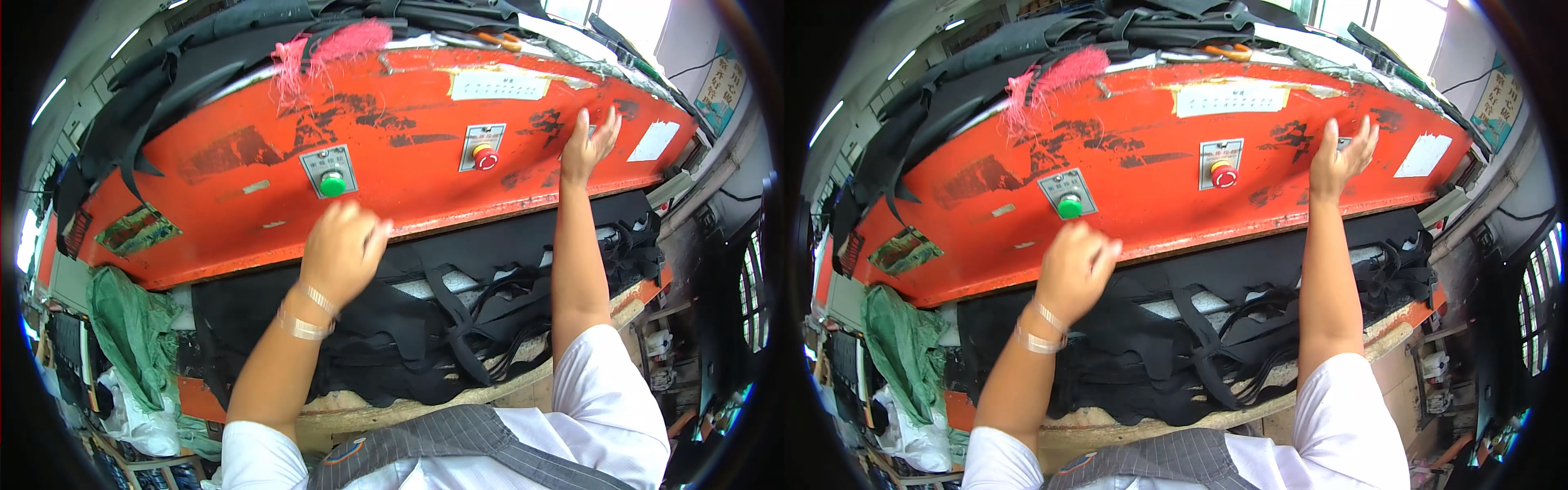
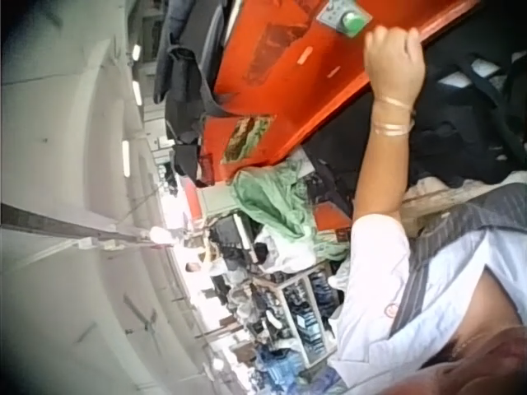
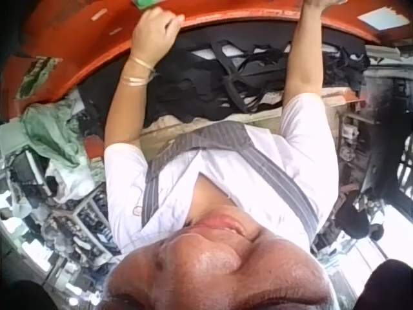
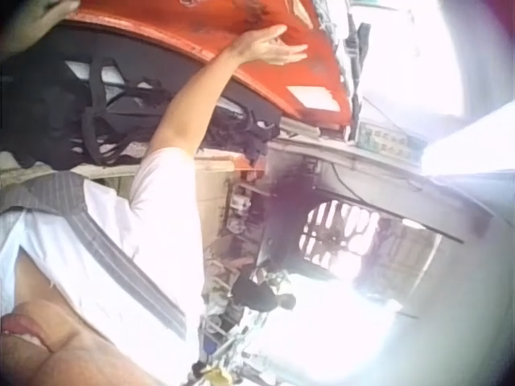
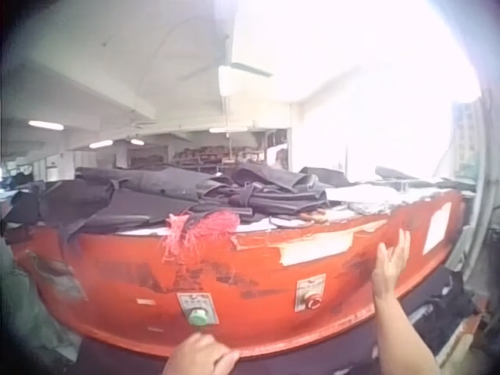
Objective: Use a clicker press and metal dies to cut shoe components from a sheet of fabric.
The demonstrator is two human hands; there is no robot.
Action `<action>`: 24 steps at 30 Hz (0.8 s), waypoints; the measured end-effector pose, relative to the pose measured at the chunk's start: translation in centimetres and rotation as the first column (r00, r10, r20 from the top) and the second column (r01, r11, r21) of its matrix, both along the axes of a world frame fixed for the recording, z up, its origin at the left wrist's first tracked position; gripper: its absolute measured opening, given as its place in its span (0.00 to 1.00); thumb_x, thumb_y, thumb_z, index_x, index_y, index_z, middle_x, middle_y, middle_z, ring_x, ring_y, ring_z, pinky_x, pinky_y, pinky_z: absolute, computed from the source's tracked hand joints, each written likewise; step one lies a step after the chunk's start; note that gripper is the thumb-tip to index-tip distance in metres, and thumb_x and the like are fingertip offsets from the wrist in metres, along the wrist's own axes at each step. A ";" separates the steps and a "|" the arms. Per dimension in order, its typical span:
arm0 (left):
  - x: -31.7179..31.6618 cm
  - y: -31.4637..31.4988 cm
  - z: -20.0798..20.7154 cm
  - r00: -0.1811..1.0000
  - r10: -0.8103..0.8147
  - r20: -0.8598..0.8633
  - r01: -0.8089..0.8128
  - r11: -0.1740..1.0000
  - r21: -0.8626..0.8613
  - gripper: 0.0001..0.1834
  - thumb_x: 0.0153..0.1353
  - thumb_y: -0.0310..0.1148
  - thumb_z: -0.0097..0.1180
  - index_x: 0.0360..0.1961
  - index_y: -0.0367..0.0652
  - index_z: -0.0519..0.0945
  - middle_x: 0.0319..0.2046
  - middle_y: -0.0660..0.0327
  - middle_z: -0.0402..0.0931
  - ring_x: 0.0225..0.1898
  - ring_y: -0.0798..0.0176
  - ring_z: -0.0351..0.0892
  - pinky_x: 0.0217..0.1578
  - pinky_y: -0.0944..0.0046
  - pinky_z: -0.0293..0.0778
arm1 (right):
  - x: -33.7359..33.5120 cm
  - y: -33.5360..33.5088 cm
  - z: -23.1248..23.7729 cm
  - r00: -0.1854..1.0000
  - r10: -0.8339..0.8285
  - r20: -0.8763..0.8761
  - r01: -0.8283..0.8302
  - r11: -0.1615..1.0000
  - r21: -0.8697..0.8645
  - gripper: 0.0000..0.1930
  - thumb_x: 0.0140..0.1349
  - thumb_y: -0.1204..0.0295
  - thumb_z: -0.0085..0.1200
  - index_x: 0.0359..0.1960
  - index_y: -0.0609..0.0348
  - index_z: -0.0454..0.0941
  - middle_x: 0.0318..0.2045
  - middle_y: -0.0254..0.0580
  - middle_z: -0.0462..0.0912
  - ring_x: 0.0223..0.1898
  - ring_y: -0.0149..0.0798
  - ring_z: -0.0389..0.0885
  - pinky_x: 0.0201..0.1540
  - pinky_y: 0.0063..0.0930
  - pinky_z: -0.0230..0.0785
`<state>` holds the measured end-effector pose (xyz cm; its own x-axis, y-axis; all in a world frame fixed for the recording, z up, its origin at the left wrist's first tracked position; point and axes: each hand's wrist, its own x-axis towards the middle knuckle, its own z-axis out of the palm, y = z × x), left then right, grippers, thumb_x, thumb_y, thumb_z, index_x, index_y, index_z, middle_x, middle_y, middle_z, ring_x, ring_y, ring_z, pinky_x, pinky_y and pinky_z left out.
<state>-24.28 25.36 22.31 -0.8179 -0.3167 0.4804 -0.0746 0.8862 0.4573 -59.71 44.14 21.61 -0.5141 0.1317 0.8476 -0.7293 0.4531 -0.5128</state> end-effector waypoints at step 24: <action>25.3 15.7 -11.6 0.924 0.237 0.300 -0.284 0.951 0.123 0.10 0.50 0.41 0.60 0.23 0.46 0.80 0.27 0.59 0.74 0.35 0.51 0.73 0.38 0.51 0.67 | 28.6 7.5 -13.1 0.771 -0.190 0.608 -0.607 0.071 0.792 0.33 0.60 0.73 0.40 0.70 0.62 0.51 0.32 0.49 0.85 0.31 0.49 0.86 0.33 0.43 0.77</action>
<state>1.06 41.05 10.74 -0.7890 -0.5902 0.1706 -0.4372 0.7344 0.5191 -31.11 51.68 8.47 -0.6406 -0.7226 -0.2599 -0.7375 0.6732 -0.0536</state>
